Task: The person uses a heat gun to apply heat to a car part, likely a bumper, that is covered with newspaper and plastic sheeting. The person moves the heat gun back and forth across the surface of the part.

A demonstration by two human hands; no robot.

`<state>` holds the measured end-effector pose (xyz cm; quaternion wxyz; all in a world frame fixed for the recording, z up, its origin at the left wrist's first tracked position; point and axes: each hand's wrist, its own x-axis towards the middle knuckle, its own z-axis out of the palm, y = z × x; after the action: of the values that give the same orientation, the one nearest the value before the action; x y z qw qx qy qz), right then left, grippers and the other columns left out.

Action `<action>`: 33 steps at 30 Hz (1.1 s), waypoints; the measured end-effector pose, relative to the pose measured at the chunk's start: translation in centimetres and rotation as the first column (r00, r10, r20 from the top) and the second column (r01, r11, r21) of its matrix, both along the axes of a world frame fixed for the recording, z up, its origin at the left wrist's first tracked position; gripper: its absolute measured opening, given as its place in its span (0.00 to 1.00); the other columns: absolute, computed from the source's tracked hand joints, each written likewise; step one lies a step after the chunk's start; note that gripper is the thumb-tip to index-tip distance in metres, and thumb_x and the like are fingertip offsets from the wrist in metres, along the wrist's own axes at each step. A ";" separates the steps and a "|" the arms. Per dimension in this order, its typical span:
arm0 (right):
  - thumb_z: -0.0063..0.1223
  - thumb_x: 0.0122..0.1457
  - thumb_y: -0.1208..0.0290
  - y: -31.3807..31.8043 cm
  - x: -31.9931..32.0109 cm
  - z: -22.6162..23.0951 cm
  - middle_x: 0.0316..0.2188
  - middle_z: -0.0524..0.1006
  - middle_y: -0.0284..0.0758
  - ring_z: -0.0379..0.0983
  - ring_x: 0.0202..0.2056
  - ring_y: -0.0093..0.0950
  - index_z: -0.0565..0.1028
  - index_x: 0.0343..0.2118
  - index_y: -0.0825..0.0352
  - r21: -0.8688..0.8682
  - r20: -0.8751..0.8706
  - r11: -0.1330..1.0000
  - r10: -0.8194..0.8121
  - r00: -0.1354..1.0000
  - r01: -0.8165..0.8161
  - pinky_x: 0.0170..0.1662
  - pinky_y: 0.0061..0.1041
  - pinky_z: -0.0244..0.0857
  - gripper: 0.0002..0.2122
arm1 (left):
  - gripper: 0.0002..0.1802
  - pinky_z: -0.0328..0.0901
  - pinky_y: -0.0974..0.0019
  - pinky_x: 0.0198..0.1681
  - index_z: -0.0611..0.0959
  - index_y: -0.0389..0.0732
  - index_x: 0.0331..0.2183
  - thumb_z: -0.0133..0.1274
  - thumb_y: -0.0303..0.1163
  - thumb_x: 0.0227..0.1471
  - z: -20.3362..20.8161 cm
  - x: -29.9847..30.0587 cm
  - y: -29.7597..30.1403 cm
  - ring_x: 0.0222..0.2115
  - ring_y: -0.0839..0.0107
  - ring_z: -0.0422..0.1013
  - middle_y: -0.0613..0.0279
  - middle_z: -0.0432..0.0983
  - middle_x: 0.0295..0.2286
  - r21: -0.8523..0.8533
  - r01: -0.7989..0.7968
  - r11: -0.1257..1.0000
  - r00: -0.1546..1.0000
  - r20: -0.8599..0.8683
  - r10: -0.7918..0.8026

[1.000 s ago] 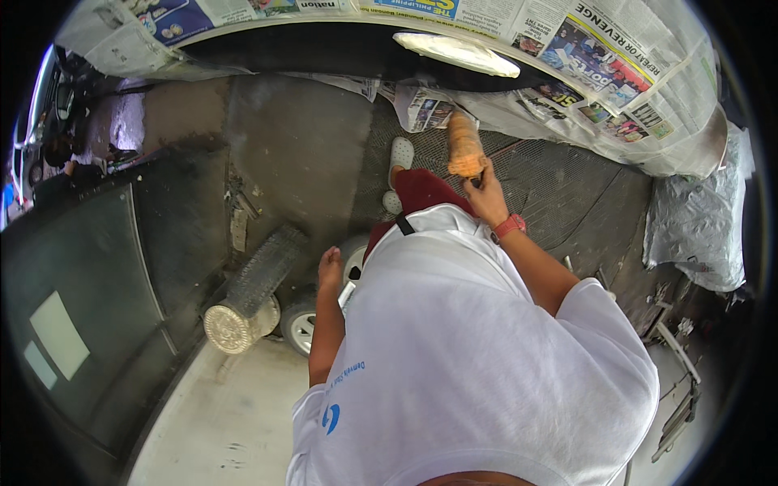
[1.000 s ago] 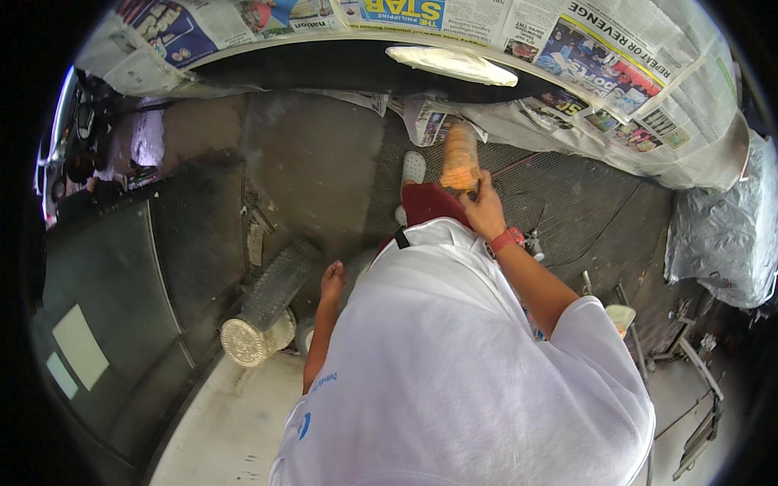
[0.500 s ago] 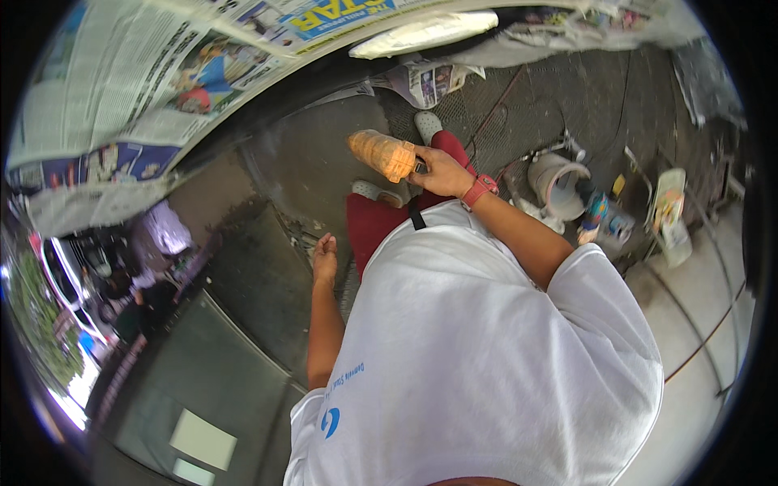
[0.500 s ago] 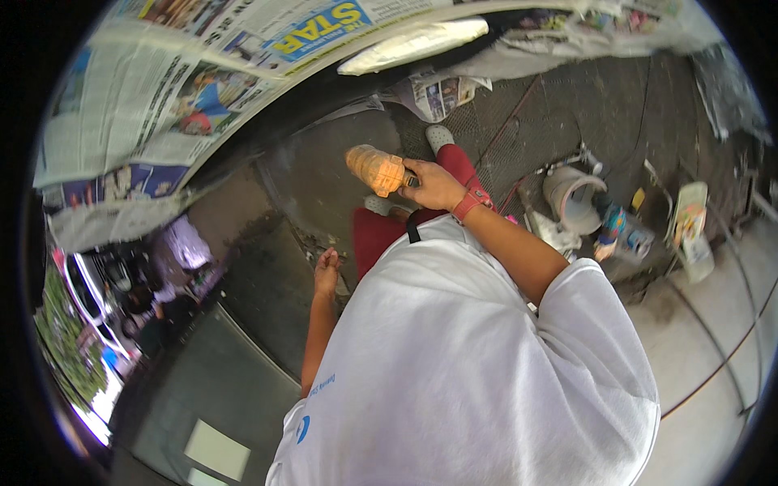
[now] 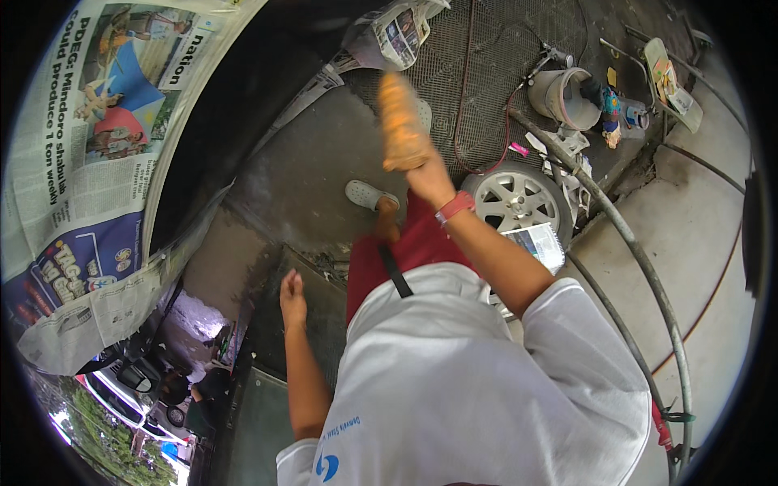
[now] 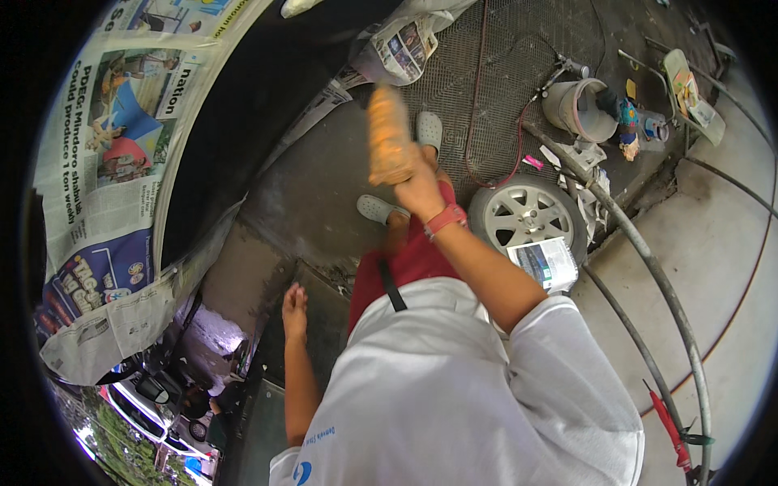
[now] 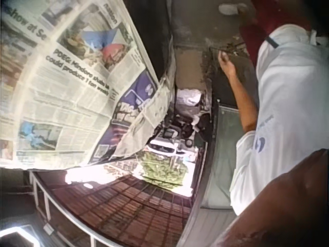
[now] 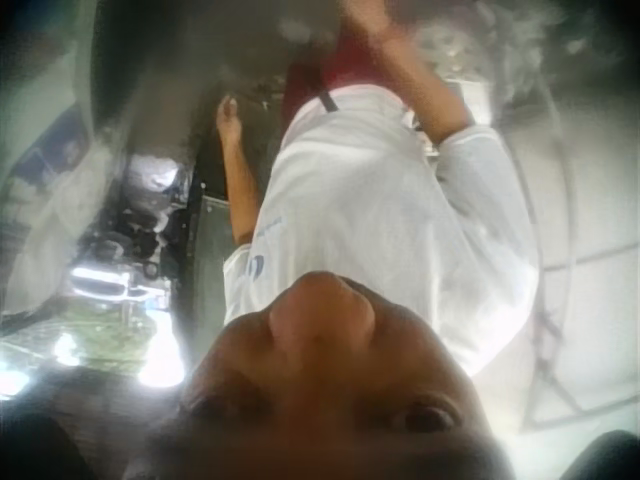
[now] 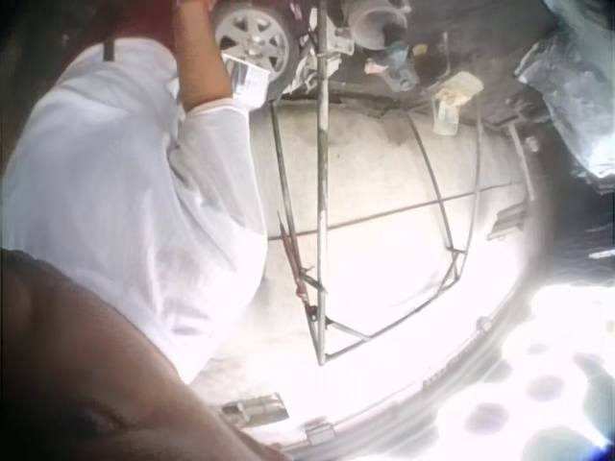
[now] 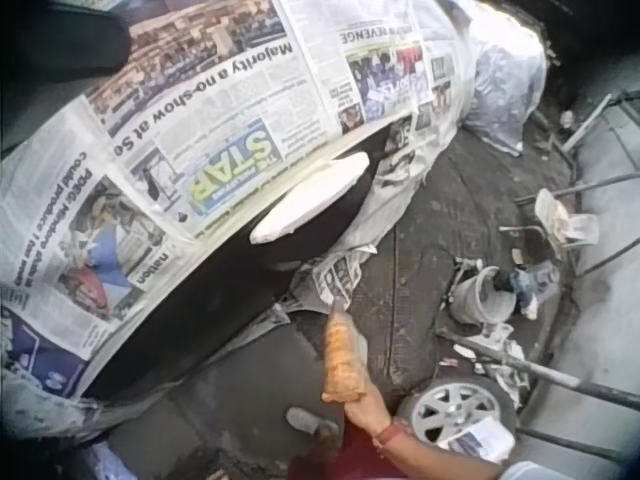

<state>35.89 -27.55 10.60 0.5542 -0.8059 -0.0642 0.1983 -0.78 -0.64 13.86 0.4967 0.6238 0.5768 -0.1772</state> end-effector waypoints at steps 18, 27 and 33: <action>0.61 0.52 0.61 7.9 -6.7 -7.8 0.39 0.82 0.50 0.78 0.45 0.49 0.81 0.42 0.66 -0.214 -0.296 0.935 0.215 0.931 -0.284 0.47 0.43 0.72 0.17 | 0.24 0.63 0.61 0.60 0.73 0.38 0.60 0.52 0.37 0.66 2.7 0.6 -2.8 0.56 0.62 0.70 0.50 0.74 0.54 -0.032 0.235 0.972 0.968 -0.082 -0.236; 0.58 0.61 0.54 5.4 1.5 -12.6 0.47 0.79 0.49 0.75 0.51 0.46 0.75 0.54 0.66 -0.325 -0.265 0.939 -0.205 0.942 0.113 0.51 0.38 0.68 0.24 | 0.24 0.63 0.62 0.60 0.73 0.39 0.60 0.52 0.37 0.66 2.3 1.2 -5.2 0.55 0.64 0.71 0.51 0.73 0.55 -0.098 0.194 0.976 0.980 -0.031 -0.198; 0.58 0.58 0.57 11.7 -4.1 -16.6 0.51 0.78 0.49 0.73 0.54 0.47 0.76 0.53 0.63 -0.352 -0.160 0.901 0.211 0.964 -0.256 0.55 0.41 0.68 0.22 | 0.25 0.62 0.62 0.61 0.73 0.39 0.60 0.52 0.39 0.67 1.2 -8.8 -6.5 0.56 0.64 0.70 0.53 0.74 0.56 -0.127 0.030 0.991 0.985 -0.167 -0.051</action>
<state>31.78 -15.84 -5.99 0.3679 -0.8689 -0.0893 0.3190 -9.60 -7.18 15.06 0.4797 0.5860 0.5921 -0.2754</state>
